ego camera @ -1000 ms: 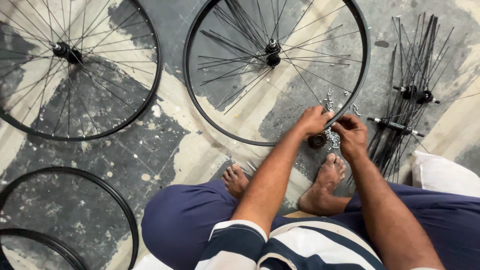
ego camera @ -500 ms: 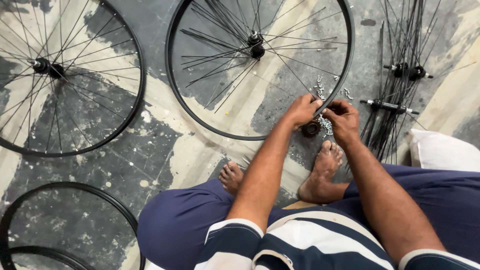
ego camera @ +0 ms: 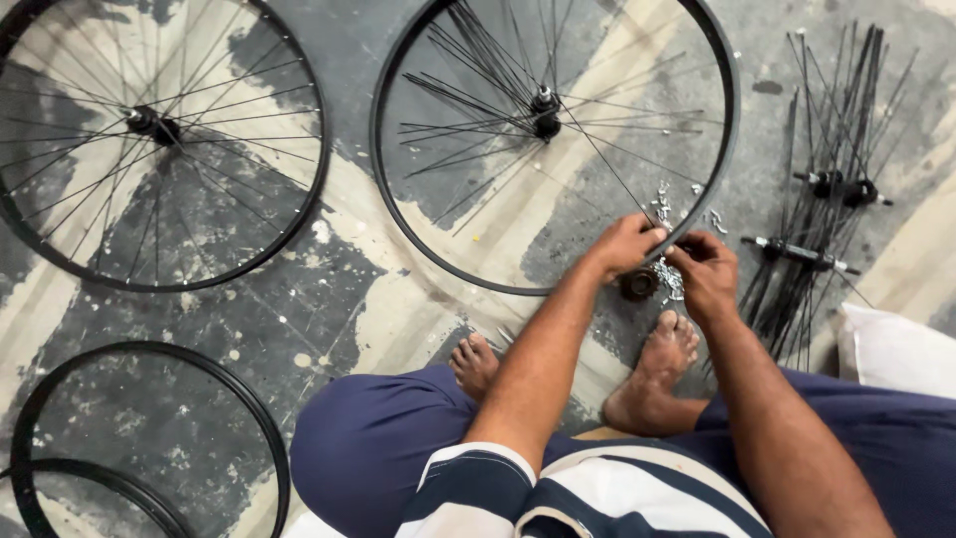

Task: The person sits on the floor and assembles a bicycle wheel by inserting spokes into the hub and rim. They then attach a cassette to the hub and secure it with a lockring tool.

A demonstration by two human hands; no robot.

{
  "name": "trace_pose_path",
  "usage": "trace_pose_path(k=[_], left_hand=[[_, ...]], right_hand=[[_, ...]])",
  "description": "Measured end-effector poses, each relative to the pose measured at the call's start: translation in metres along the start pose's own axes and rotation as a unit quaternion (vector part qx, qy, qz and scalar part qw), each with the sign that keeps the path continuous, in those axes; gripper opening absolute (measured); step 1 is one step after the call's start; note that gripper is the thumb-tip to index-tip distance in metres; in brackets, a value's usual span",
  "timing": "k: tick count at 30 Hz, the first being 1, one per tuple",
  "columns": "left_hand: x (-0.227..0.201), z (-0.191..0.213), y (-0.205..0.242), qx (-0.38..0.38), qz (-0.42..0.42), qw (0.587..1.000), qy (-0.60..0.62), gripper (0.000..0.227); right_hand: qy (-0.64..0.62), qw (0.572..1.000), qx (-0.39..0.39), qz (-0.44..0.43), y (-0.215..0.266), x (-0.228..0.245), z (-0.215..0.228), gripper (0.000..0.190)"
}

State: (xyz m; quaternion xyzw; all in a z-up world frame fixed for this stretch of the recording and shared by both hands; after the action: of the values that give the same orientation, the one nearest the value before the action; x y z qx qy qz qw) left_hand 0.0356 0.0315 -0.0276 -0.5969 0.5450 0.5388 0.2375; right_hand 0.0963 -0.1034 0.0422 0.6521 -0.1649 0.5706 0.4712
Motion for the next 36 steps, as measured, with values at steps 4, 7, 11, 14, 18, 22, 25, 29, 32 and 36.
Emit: trace_pose_path(k=[4,7,11,14,18,22,25,29,32,36], left_hand=[[-0.011,0.001,-0.001,-0.066,0.011,0.955,-0.29,0.053],[-0.015,0.006,0.005,-0.052,0.008,0.984,-0.169,0.049],[-0.018,0.007,0.005,-0.033,0.002,0.972,-0.232,0.049],[-0.019,0.006,0.006,-0.064,-0.016,0.964,-0.256,0.049],[-0.014,0.009,0.008,-0.012,-0.017,0.991,-0.131,0.045],[-0.017,0.006,0.006,-0.037,0.013,0.956,-0.291,0.051],[-0.018,0.01,0.011,-0.037,-0.013,0.977,-0.211,0.05],[-0.017,0.007,0.009,-0.03,0.02,0.952,-0.303,0.053],[-0.019,0.01,0.012,-0.014,-0.001,0.987,-0.161,0.052],[-0.019,0.015,0.012,-0.015,-0.008,0.967,-0.255,0.056]], right_hand=[[0.006,1.0,0.016,0.01,0.003,0.001,-0.004,0.019],[0.0,1.0,0.01,0.003,0.003,0.003,-0.005,0.02],[-0.007,1.0,0.014,0.016,0.003,0.002,-0.006,0.019],[0.003,1.0,0.013,0.019,0.002,0.001,-0.003,0.02],[-0.083,0.996,0.016,-0.027,0.0,-0.005,-0.003,0.013],[-0.124,0.991,-0.019,-0.049,0.0,-0.006,-0.01,0.01],[-0.142,0.985,-0.061,-0.078,-0.002,-0.006,-0.009,0.012],[-0.129,0.989,-0.053,-0.043,-0.006,-0.01,-0.012,0.023],[-0.121,0.991,-0.055,-0.034,-0.007,-0.01,-0.012,0.027],[-0.108,0.992,-0.063,-0.031,-0.006,-0.005,-0.013,0.026]])
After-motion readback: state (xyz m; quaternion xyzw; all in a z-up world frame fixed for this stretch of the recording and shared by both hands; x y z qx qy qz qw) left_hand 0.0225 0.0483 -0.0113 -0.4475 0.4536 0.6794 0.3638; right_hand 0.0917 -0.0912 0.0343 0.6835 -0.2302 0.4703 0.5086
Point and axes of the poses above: each hand's wrist, its own y-axis away from the middle knuckle, its own z-axis out of the back of the hand, x = y × z, the point moved 5 cm from there along -y, towards the middle knuckle, and after that the axes turned 6 degrees about -z, right-handed, at the moved point
